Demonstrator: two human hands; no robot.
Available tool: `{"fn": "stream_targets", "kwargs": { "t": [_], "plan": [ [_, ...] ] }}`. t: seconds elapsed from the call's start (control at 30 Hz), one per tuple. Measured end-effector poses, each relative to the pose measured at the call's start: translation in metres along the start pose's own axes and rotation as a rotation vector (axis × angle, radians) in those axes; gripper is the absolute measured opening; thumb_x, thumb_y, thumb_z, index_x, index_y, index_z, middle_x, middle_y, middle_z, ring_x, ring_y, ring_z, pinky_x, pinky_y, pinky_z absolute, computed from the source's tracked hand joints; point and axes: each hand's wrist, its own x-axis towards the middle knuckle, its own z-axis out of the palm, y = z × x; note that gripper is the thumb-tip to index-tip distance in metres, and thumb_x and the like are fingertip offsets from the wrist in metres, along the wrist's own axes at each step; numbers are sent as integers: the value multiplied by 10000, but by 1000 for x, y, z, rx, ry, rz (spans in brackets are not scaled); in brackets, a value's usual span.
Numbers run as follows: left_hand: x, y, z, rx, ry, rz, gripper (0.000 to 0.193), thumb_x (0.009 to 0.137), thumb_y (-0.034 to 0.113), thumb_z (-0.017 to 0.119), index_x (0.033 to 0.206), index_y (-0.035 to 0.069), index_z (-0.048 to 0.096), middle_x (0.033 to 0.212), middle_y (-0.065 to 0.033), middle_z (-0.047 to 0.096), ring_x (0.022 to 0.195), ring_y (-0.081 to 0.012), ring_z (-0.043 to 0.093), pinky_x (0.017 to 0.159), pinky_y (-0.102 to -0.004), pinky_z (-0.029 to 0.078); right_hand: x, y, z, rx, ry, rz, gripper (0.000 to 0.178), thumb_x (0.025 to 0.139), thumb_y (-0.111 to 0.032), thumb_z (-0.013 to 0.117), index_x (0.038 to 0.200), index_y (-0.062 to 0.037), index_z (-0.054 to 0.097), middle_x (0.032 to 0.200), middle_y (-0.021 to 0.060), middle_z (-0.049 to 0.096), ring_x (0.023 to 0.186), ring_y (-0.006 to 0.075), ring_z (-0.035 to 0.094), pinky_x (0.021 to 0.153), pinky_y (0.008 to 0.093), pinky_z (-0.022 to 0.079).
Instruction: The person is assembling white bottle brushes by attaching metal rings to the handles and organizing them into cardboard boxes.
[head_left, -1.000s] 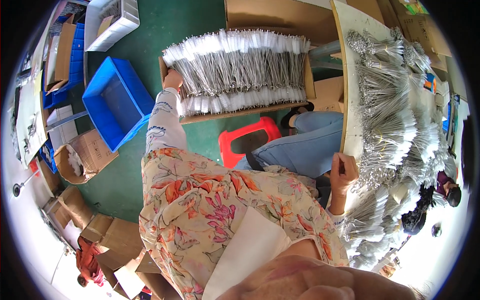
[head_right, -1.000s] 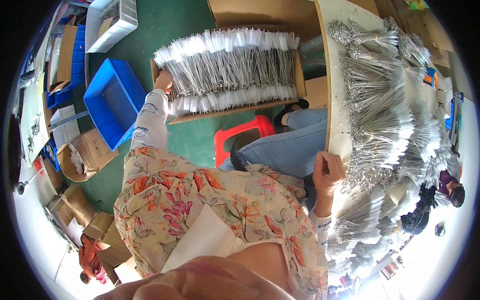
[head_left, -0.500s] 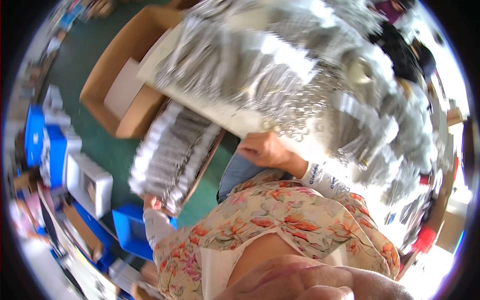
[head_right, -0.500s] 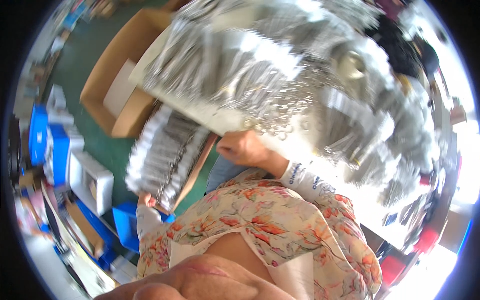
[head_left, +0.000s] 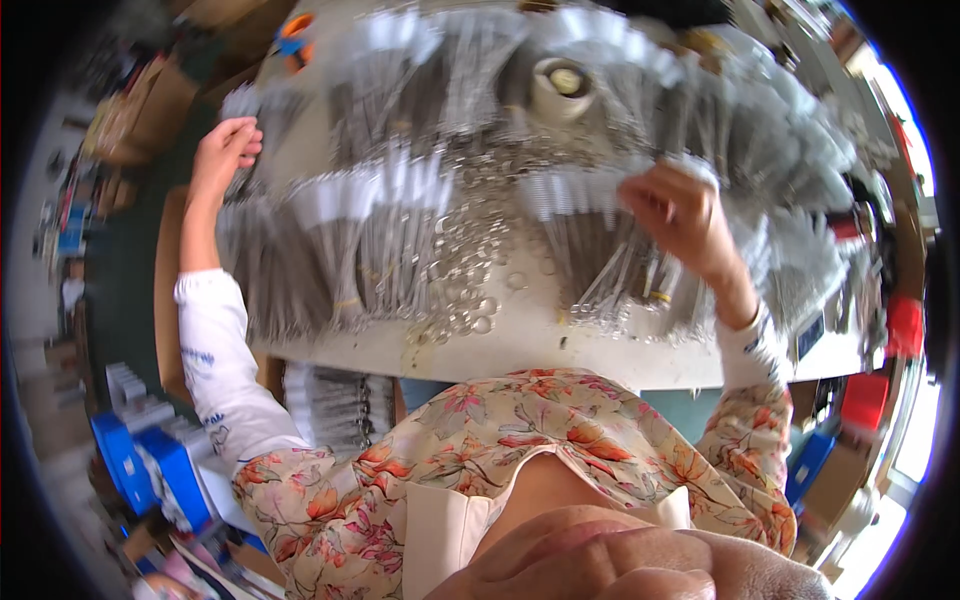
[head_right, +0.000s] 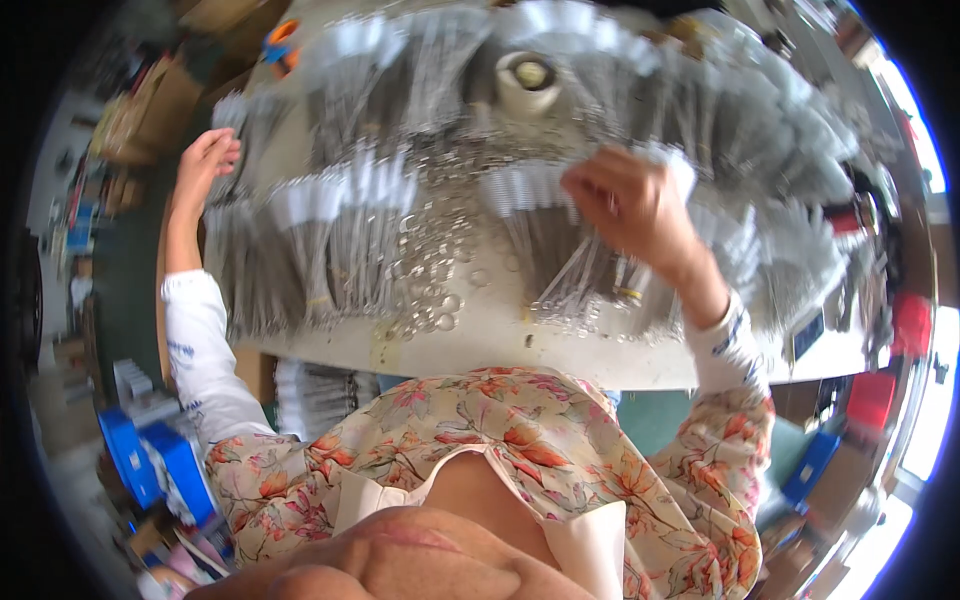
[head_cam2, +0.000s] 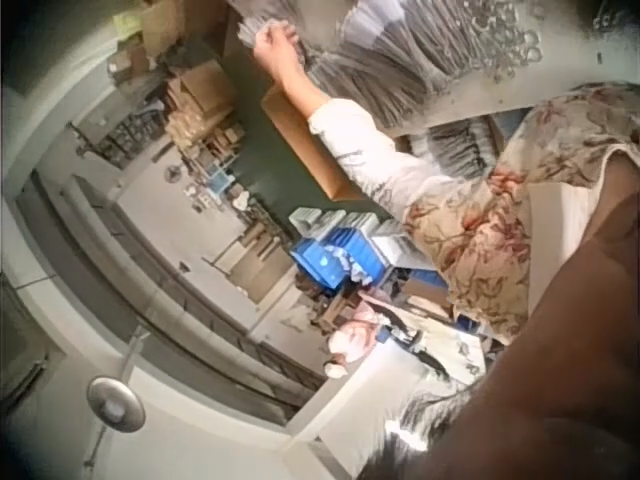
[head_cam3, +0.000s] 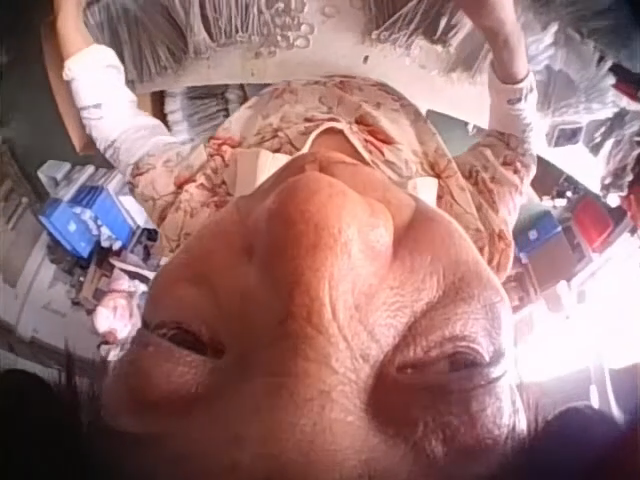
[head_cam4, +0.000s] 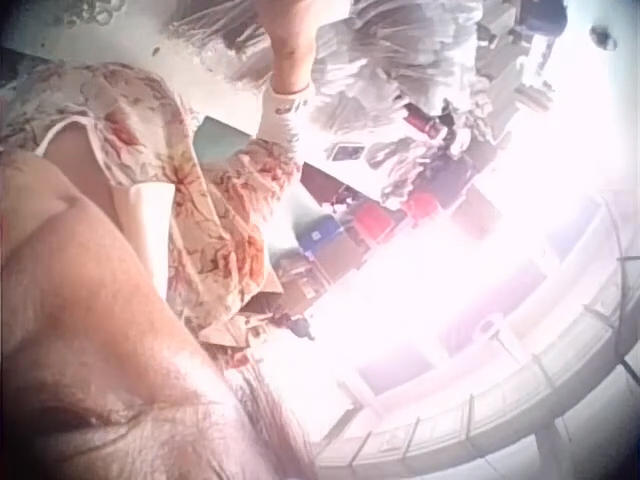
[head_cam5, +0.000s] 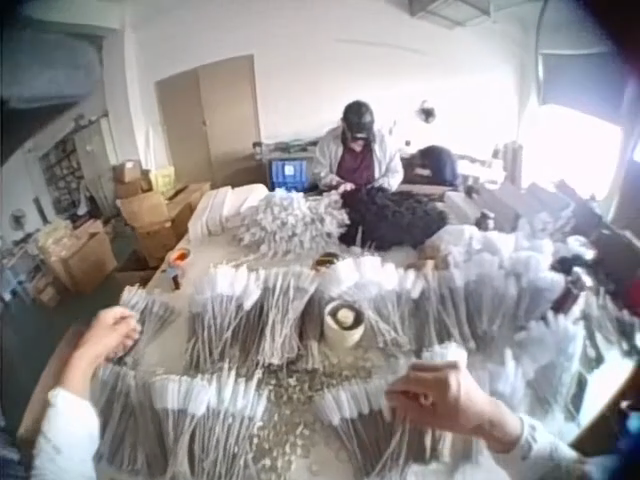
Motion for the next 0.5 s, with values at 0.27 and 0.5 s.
{"fn": "stream_targets", "kwargs": {
  "t": [0.27,0.5],
  "plan": [
    [151,-68,97,234,-120,-363,208,835,207,563,907,14,592,799,-64,625,688,-161,621,550,-302,492,75,138,-48,-220,0,180,176,823,-229,598,903,-88,669,784,61,673,666,166,645,638,293,528],
    [127,2,107,-183,530,94,210,887,216,492,912,31,588,752,-65,622,634,-167,611,533,-317,499,128,208,18,282,-40,660,252,764,-275,678,839,-34,680,688,44,649,579,80,610,532,204,523]
  ]
}}
